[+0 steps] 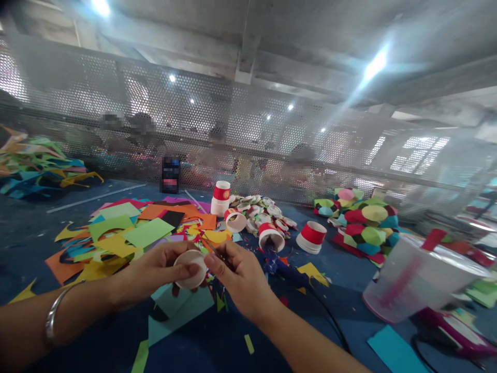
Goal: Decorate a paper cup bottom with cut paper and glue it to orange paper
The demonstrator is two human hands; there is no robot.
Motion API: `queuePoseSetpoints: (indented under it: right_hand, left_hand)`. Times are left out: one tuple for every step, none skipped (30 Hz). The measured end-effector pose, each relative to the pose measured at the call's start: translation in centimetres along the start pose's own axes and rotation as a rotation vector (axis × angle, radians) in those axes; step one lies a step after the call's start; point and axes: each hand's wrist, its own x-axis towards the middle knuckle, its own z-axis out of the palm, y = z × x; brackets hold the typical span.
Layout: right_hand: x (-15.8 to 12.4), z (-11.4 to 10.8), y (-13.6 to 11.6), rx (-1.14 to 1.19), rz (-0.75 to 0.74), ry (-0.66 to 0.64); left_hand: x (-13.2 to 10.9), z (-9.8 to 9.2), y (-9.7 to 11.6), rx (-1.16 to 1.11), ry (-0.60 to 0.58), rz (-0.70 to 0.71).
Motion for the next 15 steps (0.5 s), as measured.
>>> queuePoseSetpoints:
  right_hand:
    - [-0.02,-0.11,-0.05,-0.024,-0.012,0.002]
    - [-0.07,-0.21,-0.07,-0.048,-0.017,0.003]
    - [-0.15,-0.29,-0.08,-0.072,-0.016,0.002]
    - [-0.25,-0.34,-0.08,-0.102,-0.012,0.000]
    - [-0.36,-0.36,-0.09,-0.137,-0.014,-0.004]
    - [-0.47,-0.35,-0.11,-0.176,-0.019,-0.012]
    - [-0.58,-0.32,-0.15,-0.209,-0.023,-0.022]
    - [-0.67,-0.28,-0.21,-0.231,-0.026,-0.031]
    - [-0.74,-0.23,-0.28,-0.244,-0.028,-0.037]
    - [-0.80,-0.19,-0.36,-0.252,-0.030,-0.036]
    - [-0.85,-0.15,-0.42,-0.257,-0.033,-0.031]
    - [-0.87,-0.13,-0.48,-0.259,-0.034,-0.024]
    - [-0.89,-0.12,-0.52,-0.262,-0.037,-0.019]
    - [-0.89,-0.13,-0.54,-0.266,-0.038,-0.016]
    - [-0.89,-0.15,-0.53,-0.272,-0.040,-0.014]
  left_hand:
    - [0.12,-0.13,-0.08,0.022,0.042,0.024]
    - [0.22,-0.26,-0.15,0.040,0.079,0.050]
    - [0.29,-0.40,-0.21,0.056,0.105,0.074]
    - [0.33,-0.52,-0.27,0.070,0.124,0.096]
    - [0.34,-0.62,-0.31,0.085,0.139,0.116]
    - [0.34,-0.69,-0.34,0.098,0.146,0.131]
    - [0.33,-0.75,-0.36,0.109,0.148,0.146]
    - [0.31,-0.79,-0.37,0.115,0.147,0.159]
    - [0.29,-0.83,-0.38,0.121,0.144,0.169]
    - [0.28,-0.86,-0.40,0.125,0.138,0.175]
    - [0.28,-0.91,-0.42,0.128,0.130,0.177]
    - [0.30,-0.95,-0.45,0.130,0.122,0.179]
    - [0.32,-0.99,-0.49,0.131,0.116,0.181]
    - [0.34,-1.02,-0.54,0.134,0.109,0.184]
    - [0.35,-1.03,-0.59,0.137,0.101,0.189]
